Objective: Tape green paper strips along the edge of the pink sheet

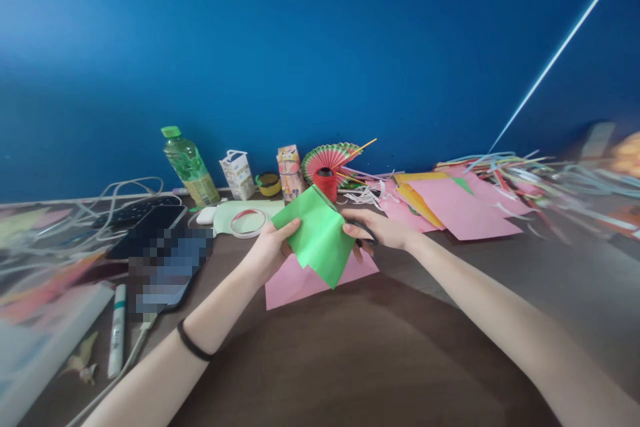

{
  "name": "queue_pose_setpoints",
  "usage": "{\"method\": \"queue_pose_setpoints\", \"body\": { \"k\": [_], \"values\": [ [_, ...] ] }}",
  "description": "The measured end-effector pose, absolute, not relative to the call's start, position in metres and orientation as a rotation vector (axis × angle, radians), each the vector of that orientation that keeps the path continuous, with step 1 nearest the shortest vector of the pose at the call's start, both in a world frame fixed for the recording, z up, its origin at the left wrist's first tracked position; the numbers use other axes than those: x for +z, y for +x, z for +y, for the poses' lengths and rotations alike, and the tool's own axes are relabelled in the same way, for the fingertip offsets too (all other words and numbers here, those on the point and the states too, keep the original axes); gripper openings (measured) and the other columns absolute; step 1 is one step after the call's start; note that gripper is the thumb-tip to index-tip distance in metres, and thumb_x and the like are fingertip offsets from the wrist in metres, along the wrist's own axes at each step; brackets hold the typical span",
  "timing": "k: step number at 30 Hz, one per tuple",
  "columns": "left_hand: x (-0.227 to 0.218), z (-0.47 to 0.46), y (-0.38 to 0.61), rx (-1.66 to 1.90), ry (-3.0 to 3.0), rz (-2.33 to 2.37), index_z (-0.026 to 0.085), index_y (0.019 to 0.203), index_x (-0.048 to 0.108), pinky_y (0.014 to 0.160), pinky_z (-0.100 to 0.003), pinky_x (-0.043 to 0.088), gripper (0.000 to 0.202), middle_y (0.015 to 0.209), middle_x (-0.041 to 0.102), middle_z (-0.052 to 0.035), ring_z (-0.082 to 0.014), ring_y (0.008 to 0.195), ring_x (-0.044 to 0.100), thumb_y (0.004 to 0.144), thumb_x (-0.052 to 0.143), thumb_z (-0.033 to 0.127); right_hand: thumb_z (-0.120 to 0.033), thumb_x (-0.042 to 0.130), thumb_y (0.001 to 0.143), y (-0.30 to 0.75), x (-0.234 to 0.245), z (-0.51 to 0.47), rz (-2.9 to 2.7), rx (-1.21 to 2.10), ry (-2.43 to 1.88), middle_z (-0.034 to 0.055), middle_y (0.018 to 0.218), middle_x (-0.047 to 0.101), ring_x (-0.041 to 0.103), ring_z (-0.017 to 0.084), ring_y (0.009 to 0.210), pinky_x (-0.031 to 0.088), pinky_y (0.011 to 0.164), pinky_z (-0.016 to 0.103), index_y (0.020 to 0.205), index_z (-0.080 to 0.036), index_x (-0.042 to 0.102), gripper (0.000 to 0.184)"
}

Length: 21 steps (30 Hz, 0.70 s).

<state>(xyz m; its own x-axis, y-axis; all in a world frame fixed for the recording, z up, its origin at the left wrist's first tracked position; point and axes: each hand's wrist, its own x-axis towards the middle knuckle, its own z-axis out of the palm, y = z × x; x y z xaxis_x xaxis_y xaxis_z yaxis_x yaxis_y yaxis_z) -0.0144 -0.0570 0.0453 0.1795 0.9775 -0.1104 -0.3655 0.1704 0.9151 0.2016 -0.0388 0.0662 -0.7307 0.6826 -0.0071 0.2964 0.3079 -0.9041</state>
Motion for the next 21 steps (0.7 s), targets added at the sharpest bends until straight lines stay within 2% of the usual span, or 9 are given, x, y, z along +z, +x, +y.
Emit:
{"method": "queue_pose_setpoints", "body": {
  "k": [11,16,21],
  "values": [
    [0.0423,-0.056,-0.0161,1.132,0.918,0.863,0.014,0.098,0.061,0.068,-0.025,0.052,0.025,0.096,0.068,-0.0088,-0.0183,0.079,0.065,0.073,0.063,0.017,-0.059,0.042,0.08,0.2015,0.0636,-0.0364,-2.196,1.379,-0.854,-0.0048,0.059,0.05,0.053,0.006,0.039,0.036,0.033,0.017,0.095,-0.015,0.045,0.047],
    [0.045,-0.0574,-0.0145,1.131,0.898,0.87,0.014,0.099,0.06,0.066,-0.025,0.053,0.025,0.097,0.068,-0.0091,-0.0176,0.078,0.065,0.075,0.062,0.017,-0.057,0.043,0.081,0.2021,0.0599,-0.0359,-2.181,1.345,-0.838,-0.0073,0.055,0.043,0.049,0.006,0.036,0.031,0.031,0.016,0.094,-0.016,0.045,0.044],
    [0.0454,-0.0573,-0.0143,1.136,0.884,0.871,0.014,0.097,0.061,0.067,-0.026,0.053,0.023,0.096,0.068,-0.0086,-0.0179,0.076,0.065,0.074,0.062,0.016,-0.056,0.044,0.081,0.2027,0.0572,-0.0351,-2.171,1.325,-0.828,-0.0069,0.059,0.042,0.05,0.005,0.037,0.028,0.032,0.017,0.094,-0.016,0.046,0.042]
  ]
}}
